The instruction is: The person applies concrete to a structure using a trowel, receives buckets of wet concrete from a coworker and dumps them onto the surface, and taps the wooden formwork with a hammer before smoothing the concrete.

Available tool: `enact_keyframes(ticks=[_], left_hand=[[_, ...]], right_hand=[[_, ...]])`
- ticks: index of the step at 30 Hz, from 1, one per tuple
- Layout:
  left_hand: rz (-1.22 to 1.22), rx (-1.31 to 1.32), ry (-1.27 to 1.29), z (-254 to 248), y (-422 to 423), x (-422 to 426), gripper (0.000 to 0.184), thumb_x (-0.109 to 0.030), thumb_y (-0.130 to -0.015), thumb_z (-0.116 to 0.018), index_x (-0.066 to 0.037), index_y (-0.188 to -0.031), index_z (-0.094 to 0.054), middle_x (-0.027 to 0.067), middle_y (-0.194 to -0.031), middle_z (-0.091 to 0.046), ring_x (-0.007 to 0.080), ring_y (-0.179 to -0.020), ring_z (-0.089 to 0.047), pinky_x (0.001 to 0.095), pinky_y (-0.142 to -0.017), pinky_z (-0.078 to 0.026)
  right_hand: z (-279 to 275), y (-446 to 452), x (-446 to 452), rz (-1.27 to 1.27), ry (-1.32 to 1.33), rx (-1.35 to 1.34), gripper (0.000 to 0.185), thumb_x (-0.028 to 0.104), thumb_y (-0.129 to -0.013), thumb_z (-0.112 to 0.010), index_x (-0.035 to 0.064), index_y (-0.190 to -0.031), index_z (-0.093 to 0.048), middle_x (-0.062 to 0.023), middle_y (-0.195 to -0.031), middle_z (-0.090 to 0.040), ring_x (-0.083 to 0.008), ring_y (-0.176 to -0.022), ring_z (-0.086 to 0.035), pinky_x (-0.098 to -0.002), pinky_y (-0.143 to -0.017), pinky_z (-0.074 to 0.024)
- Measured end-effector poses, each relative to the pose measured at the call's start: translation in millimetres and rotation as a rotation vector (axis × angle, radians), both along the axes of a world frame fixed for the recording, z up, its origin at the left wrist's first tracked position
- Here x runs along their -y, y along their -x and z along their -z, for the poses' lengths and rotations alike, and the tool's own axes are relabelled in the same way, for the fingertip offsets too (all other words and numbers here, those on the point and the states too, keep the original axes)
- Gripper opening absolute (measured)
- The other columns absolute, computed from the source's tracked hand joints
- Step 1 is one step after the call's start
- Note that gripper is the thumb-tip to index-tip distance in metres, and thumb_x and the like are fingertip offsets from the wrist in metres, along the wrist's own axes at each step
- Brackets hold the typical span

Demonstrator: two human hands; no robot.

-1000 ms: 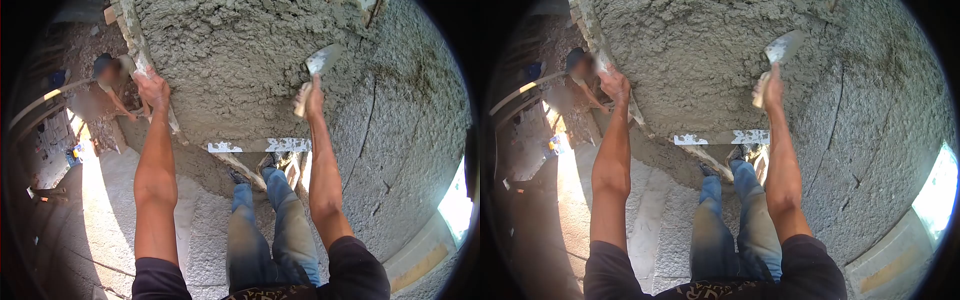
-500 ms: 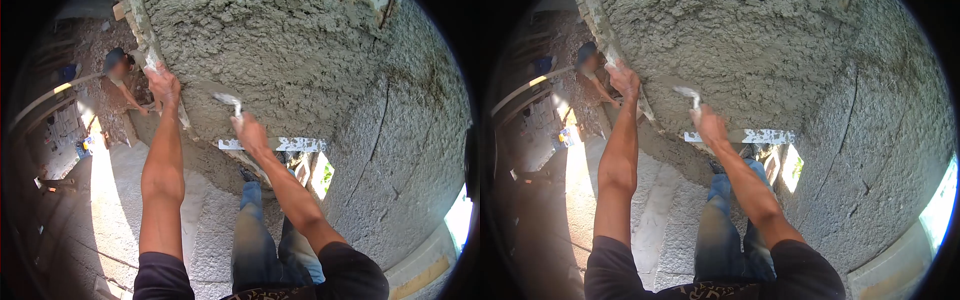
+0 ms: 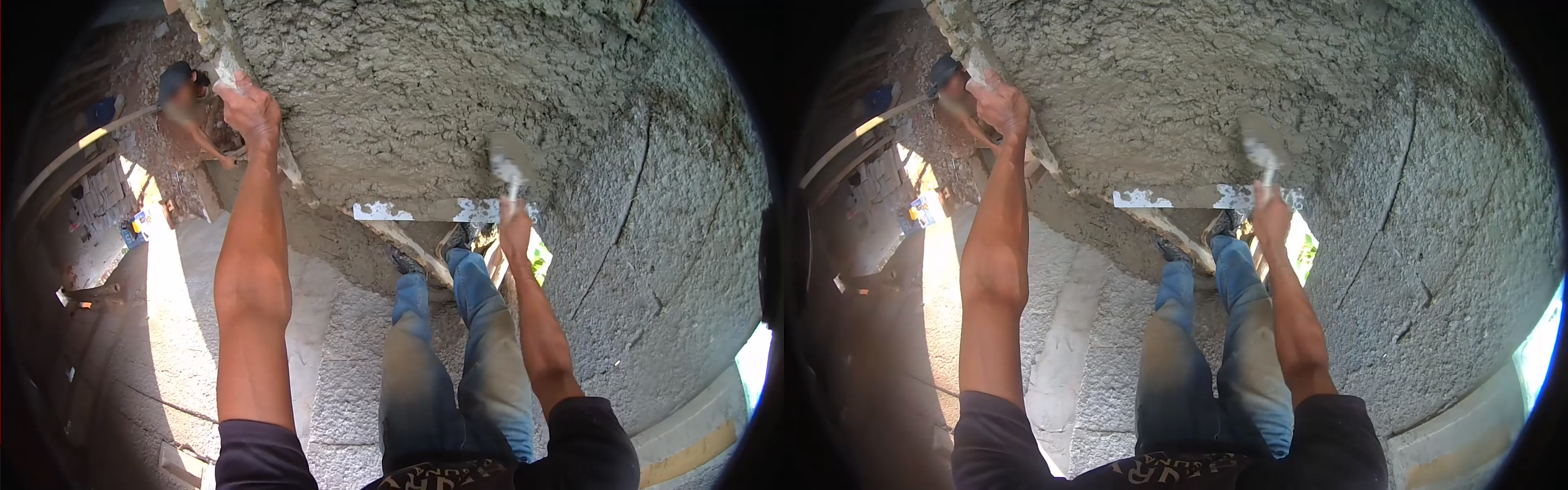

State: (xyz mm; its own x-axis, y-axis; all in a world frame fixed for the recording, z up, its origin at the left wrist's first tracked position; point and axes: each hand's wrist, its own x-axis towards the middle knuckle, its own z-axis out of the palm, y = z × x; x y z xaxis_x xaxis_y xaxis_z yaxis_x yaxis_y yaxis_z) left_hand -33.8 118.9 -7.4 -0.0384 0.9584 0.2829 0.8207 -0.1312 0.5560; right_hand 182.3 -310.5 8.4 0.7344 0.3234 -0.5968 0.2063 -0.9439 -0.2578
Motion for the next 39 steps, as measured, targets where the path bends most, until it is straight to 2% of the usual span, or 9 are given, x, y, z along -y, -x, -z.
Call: enact_keyframes(ticks=[5, 13, 18, 21, 25, 27, 34, 38, 39], left_hand=[[0.018, 0.020, -0.025, -7.2, -11.4, 3.1, 0.049, -0.042, -0.098, -0.043, 0.005, -0.108, -0.045, 0.0302, -0.079, -0.062, 0.0519, -0.078, -0.058, 0.0550, -0.068, -0.042], [-0.013, -0.082, -0.029, 5.3, -1.6, 0.3, 0.049, -0.045, -0.098, -0.039, 0.002, -0.108, -0.046, 0.0311, -0.086, -0.063, 0.0519, -0.084, -0.059, 0.0549, -0.074, -0.042], [-0.032, -0.052, 0.002, -5.2, -5.8, -2.7, 0.053, -0.046, -0.096, -0.042, 0.006, -0.107, -0.042, 0.0344, -0.082, -0.060, 0.0542, -0.081, -0.057, 0.0559, -0.073, -0.042], [-0.004, -0.085, -0.001, 0.8, -5.7, 0.0, 0.055, -0.048, -0.097, -0.040, 0.006, -0.107, -0.042, 0.0338, -0.077, -0.061, 0.0542, -0.077, -0.058, 0.0570, -0.071, -0.043], [-0.046, -0.133, 0.057, -4.7, -10.2, 1.8, 0.053, -0.046, -0.098, -0.036, 0.006, -0.108, -0.042, 0.0336, -0.082, -0.062, 0.0530, -0.081, -0.059, 0.0555, -0.072, -0.043], [-0.048, -0.154, 0.095, -7.5, -14.1, 4.5, 0.053, -0.046, -0.099, -0.035, 0.005, -0.109, -0.042, 0.0333, -0.083, -0.063, 0.0528, -0.083, -0.059, 0.0549, -0.074, -0.043], [-0.057, -0.065, 0.056, -4.6, -12.6, 2.3, 0.056, -0.049, -0.097, -0.037, 0.006, -0.106, -0.044, 0.0343, -0.083, -0.062, 0.0541, -0.083, -0.058, 0.0549, -0.075, -0.042], [-0.034, -0.085, -0.018, 1.0, -11.8, -1.4, 0.057, -0.049, -0.097, -0.038, 0.007, -0.106, -0.044, 0.0353, -0.083, -0.061, 0.0542, -0.082, -0.057, 0.0552, -0.074, -0.042], [-0.056, -0.103, 0.028, -4.4, -13.4, 1.2, 0.057, -0.049, -0.097, -0.038, 0.007, -0.106, -0.044, 0.0354, -0.082, -0.061, 0.0541, -0.081, -0.057, 0.0555, -0.074, -0.041]], right_hand=[[71.5, 151.7, -71.7, -0.702, -0.199, -0.165, 0.043, 0.046, -0.095, -0.049, 0.0046, -0.101, -0.058, -0.0248, -0.087, -0.067, -0.0403, -0.078, -0.067, -0.0502, -0.073, -0.0526], [61.6, -45.7, 50.5, -0.381, 0.348, -0.024, 0.066, 0.059, -0.094, -0.040, 0.0001, -0.121, -0.054, -0.0282, -0.092, -0.067, -0.0433, -0.087, -0.065, -0.0521, -0.077, -0.0502], [31.8, -20.3, 104.3, -0.162, 0.133, 0.097, 0.055, 0.046, -0.097, -0.048, -0.0030, -0.121, -0.056, -0.0278, -0.076, -0.065, -0.0458, -0.069, -0.064, -0.0496, -0.060, -0.0483], [13.8, 58.7, 26.6, -0.333, 0.096, -0.157, 0.047, 0.049, -0.095, -0.049, 0.0031, -0.100, -0.058, -0.0228, -0.077, -0.065, -0.0418, -0.068, -0.064, -0.0493, -0.060, -0.0495], [113.5, 159.6, -21.3, -0.767, -0.158, -0.083, 0.045, 0.047, -0.096, -0.046, 0.0045, -0.106, -0.058, -0.0212, -0.082, -0.067, -0.0385, -0.071, -0.067, -0.0477, -0.062, -0.0537], [109.3, 103.6, -19.8, -0.778, 0.072, -0.157, 0.044, 0.044, -0.097, -0.044, 0.0031, -0.105, -0.057, -0.0212, -0.084, -0.068, -0.0368, -0.073, -0.068, -0.0457, -0.062, -0.0545], [43.0, -78.6, 153.3, -0.297, 0.531, 0.055, 0.060, 0.053, -0.095, -0.042, -0.0013, -0.117, -0.055, -0.0331, -0.096, -0.064, -0.0473, -0.097, -0.062, -0.0517, -0.084, -0.0499], [29.4, -57.7, 164.9, 0.068, 0.315, 0.074, 0.060, 0.052, -0.097, -0.040, -0.0034, -0.111, -0.060, -0.0312, -0.092, -0.065, -0.0480, -0.090, -0.062, -0.0505, -0.080, -0.0488], [39.5, -41.1, 164.5, 0.393, 0.119, -0.112, 0.058, 0.050, -0.097, -0.042, -0.0031, -0.109, -0.061, -0.0253, -0.081, -0.067, -0.0425, -0.077, -0.063, -0.0482, -0.076, -0.0488]])
